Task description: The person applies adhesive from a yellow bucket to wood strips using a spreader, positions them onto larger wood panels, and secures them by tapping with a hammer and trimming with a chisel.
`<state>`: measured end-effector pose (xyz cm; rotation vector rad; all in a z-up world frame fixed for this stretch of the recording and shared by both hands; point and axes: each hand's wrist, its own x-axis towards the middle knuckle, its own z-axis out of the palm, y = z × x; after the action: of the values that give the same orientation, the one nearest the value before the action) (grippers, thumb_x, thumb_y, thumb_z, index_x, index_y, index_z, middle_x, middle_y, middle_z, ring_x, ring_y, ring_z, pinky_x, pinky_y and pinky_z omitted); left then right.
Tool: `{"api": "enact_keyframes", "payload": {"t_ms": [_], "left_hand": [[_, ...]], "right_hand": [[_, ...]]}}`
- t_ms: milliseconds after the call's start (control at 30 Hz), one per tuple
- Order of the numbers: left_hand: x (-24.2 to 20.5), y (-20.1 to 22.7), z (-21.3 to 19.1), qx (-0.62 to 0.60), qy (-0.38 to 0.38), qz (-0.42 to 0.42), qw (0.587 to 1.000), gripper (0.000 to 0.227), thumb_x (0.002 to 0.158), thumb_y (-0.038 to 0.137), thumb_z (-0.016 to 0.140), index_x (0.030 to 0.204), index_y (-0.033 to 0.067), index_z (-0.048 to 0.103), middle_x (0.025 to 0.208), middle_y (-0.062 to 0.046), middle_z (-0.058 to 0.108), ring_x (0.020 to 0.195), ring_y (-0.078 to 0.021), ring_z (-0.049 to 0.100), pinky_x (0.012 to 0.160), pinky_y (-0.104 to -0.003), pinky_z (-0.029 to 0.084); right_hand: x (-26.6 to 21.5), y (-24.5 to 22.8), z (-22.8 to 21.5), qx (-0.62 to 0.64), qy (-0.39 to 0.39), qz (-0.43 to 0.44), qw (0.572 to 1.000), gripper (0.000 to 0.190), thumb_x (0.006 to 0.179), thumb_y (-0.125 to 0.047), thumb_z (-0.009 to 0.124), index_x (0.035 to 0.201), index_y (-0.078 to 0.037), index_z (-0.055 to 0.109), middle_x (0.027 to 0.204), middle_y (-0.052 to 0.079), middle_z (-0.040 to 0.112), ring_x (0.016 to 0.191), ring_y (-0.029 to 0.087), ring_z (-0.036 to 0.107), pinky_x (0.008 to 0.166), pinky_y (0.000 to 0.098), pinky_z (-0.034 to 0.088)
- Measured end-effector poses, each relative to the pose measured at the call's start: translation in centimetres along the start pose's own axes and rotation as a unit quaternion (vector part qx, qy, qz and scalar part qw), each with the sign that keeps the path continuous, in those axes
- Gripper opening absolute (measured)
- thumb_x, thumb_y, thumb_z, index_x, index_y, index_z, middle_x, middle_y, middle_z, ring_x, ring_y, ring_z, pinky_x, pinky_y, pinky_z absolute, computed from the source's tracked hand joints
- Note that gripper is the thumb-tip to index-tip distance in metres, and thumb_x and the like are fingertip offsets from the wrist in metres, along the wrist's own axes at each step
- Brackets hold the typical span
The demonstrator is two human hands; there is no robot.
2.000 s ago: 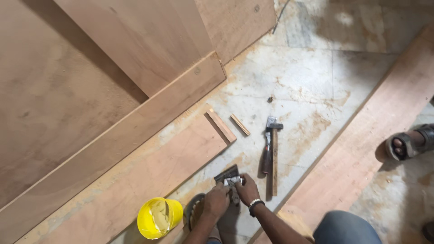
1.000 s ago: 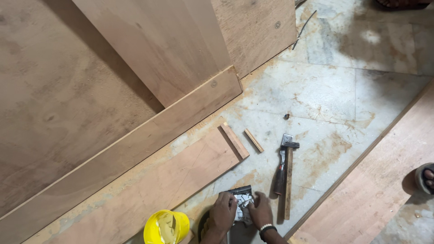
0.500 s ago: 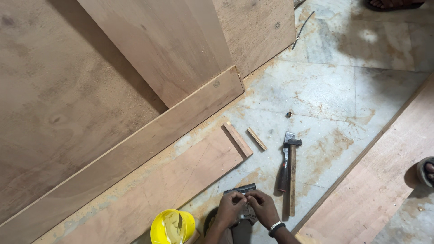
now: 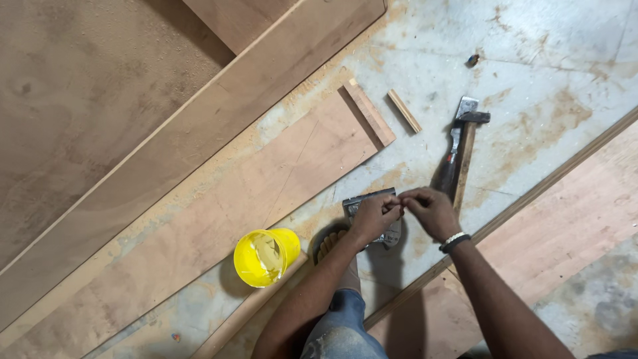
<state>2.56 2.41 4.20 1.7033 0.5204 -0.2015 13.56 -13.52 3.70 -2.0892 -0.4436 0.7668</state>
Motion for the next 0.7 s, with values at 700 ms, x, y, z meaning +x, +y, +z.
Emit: {"api": "enact_keyframes", "payload": {"t_ms": [700], "left_hand": [[11.9, 1.0, -5.4, 0.037, 0.279, 0.166, 0.945, 0.011, 0.092, 0.007, 0.074, 0.101, 0.0105, 0.079, 0.108, -0.005, 0.061, 0.1, -0.0186, 0.062, 0.085, -0.03, 0.057]], "right_hand": [[4.2, 10.6, -5.5, 0.06, 0.177, 0.164, 0.969, 0.031, 0.106, -0.023, 0.055, 0.12, 0.003, 0.063, 0.103, 0.011, 0.068, 0.091, 0.019, 0.064, 0.082, 0.0349, 0.051]]}}
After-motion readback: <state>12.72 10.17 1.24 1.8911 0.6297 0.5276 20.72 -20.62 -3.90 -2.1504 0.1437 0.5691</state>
